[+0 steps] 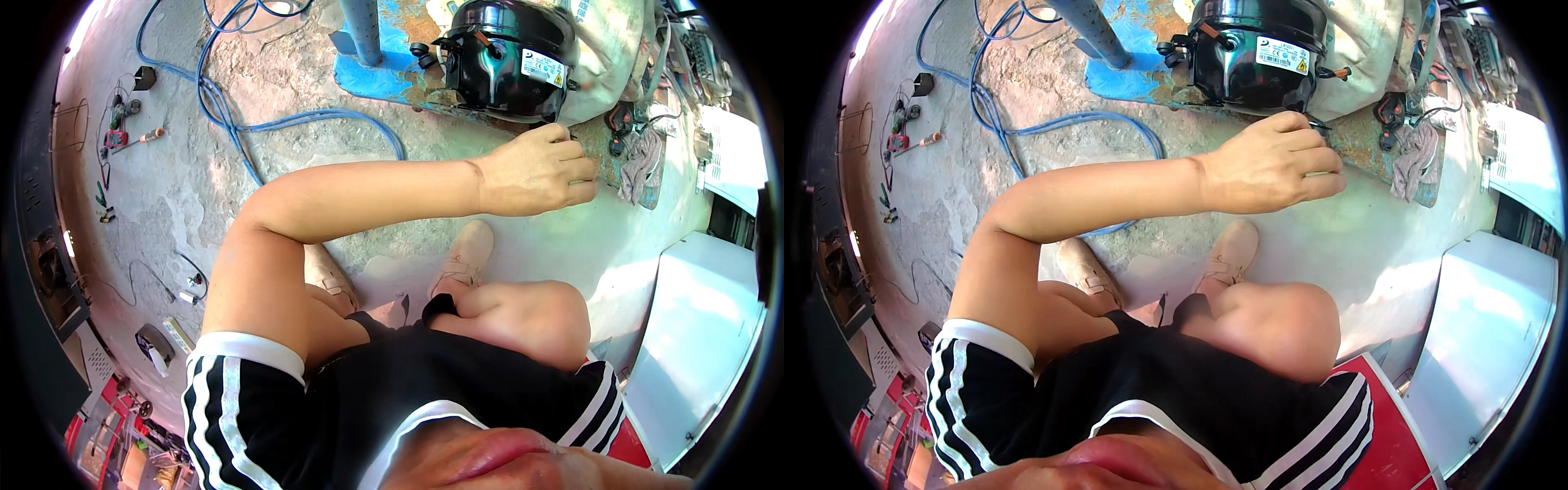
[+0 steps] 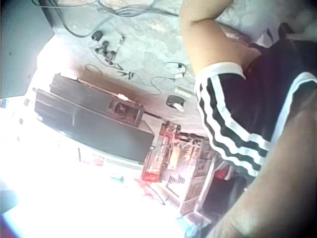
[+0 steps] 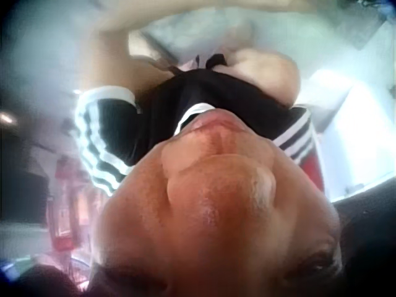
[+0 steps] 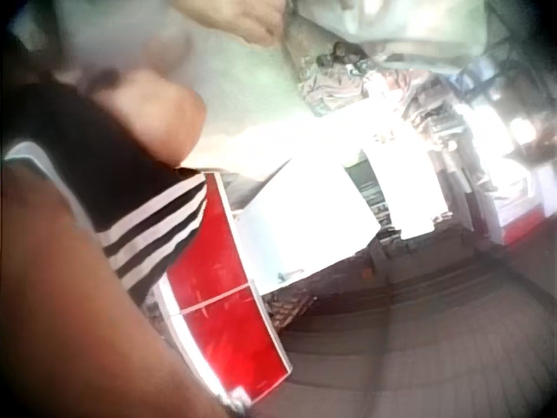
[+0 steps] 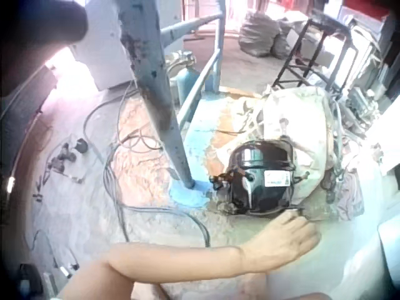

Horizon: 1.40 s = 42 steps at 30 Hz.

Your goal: The person wipes down a refrigerator compressor by hand with a cloth, attaches electrical components to it, and connects wiring.

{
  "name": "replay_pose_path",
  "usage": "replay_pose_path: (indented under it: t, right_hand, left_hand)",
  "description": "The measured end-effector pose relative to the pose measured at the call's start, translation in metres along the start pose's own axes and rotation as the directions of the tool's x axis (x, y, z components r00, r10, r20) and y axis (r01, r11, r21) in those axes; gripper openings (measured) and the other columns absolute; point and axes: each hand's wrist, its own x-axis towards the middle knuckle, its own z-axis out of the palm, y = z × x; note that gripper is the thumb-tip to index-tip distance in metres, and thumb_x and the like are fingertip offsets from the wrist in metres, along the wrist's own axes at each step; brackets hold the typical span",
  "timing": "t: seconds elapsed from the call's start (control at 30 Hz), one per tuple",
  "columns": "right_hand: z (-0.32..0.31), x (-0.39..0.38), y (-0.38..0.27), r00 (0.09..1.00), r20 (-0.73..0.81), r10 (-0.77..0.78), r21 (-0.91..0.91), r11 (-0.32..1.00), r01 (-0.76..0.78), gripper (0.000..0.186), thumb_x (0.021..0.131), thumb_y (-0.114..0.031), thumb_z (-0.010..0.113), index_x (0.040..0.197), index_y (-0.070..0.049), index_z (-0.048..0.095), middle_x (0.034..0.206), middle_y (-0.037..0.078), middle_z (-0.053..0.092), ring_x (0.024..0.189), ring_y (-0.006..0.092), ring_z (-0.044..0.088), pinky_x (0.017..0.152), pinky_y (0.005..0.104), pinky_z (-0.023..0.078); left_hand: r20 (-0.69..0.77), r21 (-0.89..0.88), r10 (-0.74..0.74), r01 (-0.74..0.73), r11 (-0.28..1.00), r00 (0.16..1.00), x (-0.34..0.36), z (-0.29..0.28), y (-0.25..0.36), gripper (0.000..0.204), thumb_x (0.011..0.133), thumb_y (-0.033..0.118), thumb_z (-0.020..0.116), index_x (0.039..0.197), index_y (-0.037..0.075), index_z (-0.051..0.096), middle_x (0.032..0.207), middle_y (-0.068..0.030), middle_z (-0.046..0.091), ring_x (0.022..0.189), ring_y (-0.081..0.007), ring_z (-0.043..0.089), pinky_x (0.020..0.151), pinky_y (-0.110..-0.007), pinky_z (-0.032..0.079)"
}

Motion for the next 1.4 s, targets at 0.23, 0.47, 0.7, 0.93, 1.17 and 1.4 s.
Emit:
replay_pose_path:
  t: [0.23,0.47,0.7,0.93,1.17,1.4]
  right_hand:
    - [0.076,-0.018,-0.051,0.981,-0.192,-0.004,-0.076,0.997,-0.01,0.018,0.099,-0.023,0.052,0.108,-0.009,0.058,0.086,-0.001,0.056,0.072,0.0078,0.051,0.066,0.0213,0.044]
    - [0.118,-0.014,-0.062,0.924,-0.382,0.002,-0.003,1.0,-0.003,0.018,0.099,-0.023,0.052,0.109,-0.009,0.058,0.087,0.0,0.057,0.073,0.0086,0.053,0.067,0.0223,0.044]
    - [0.129,-0.006,-0.069,0.906,-0.423,0.024,0.029,0.999,-0.013,0.018,0.098,-0.022,0.052,0.109,-0.009,0.059,0.089,0.001,0.058,0.075,0.0094,0.054,0.068,0.0232,0.045]
    - [0.125,-0.004,-0.074,0.903,-0.429,0.039,0.044,0.999,-0.022,0.019,0.098,-0.022,0.053,0.11,-0.008,0.059,0.09,0.002,0.059,0.076,0.0102,0.055,0.07,0.0242,0.046]
    - [0.125,0.001,-0.081,0.907,-0.418,0.046,0.037,0.999,-0.033,0.019,0.098,-0.021,0.053,0.11,-0.008,0.059,0.091,0.003,0.06,0.078,0.011,0.056,0.071,0.0251,0.047]
    - [0.129,0.004,-0.089,0.907,-0.416,0.067,0.005,0.997,-0.071,0.019,0.098,-0.021,0.053,0.111,-0.008,0.059,0.093,0.004,0.061,0.079,0.0118,0.057,0.072,0.0261,0.047]
  left_hand:
    - [-0.084,-0.351,-0.594,0.534,0.769,0.8,-0.112,-0.071,-0.044,0.016,0.088,0.011,0.061,0.101,0.004,0.057,0.09,-0.0114,0.056,0.08,-0.0296,0.058,0.07,-0.038,0.048]
    - [-0.055,0.005,-0.585,0.586,0.81,0.809,-0.151,-0.015,-0.108,0.05,0.087,0.001,0.054,0.134,-0.006,0.041,0.137,-0.0248,0.042,0.123,-0.0414,0.046,0.102,-0.042,0.041]
    - [0.141,0.142,-0.541,0.524,0.84,0.829,-0.146,-0.008,-0.128,0.061,0.073,-0.004,0.06,0.133,0.001,0.045,0.13,-0.0144,0.046,0.125,-0.0333,0.043,0.098,-0.037,0.046]
    - [0.181,0.189,-0.592,0.563,0.805,0.786,-0.144,-0.007,-0.135,0.057,0.072,-0.005,0.057,0.127,0.006,0.049,0.119,-0.0116,0.049,0.113,-0.0324,0.048,0.092,-0.037,0.049]
    - [0.114,0.191,-0.558,0.533,0.824,0.822,-0.148,-0.002,-0.139,0.045,0.074,-0.001,0.056,0.119,0.003,0.05,0.115,-0.0137,0.048,0.11,-0.0327,0.05,0.091,-0.037,0.049]
    - [0.111,0.292,-0.599,0.55,0.782,0.793,-0.138,-0.002,-0.131,0.045,0.069,-0.002,0.062,0.112,0.003,0.051,0.109,-0.0143,0.047,0.102,-0.0321,0.053,0.084,-0.035,0.05]
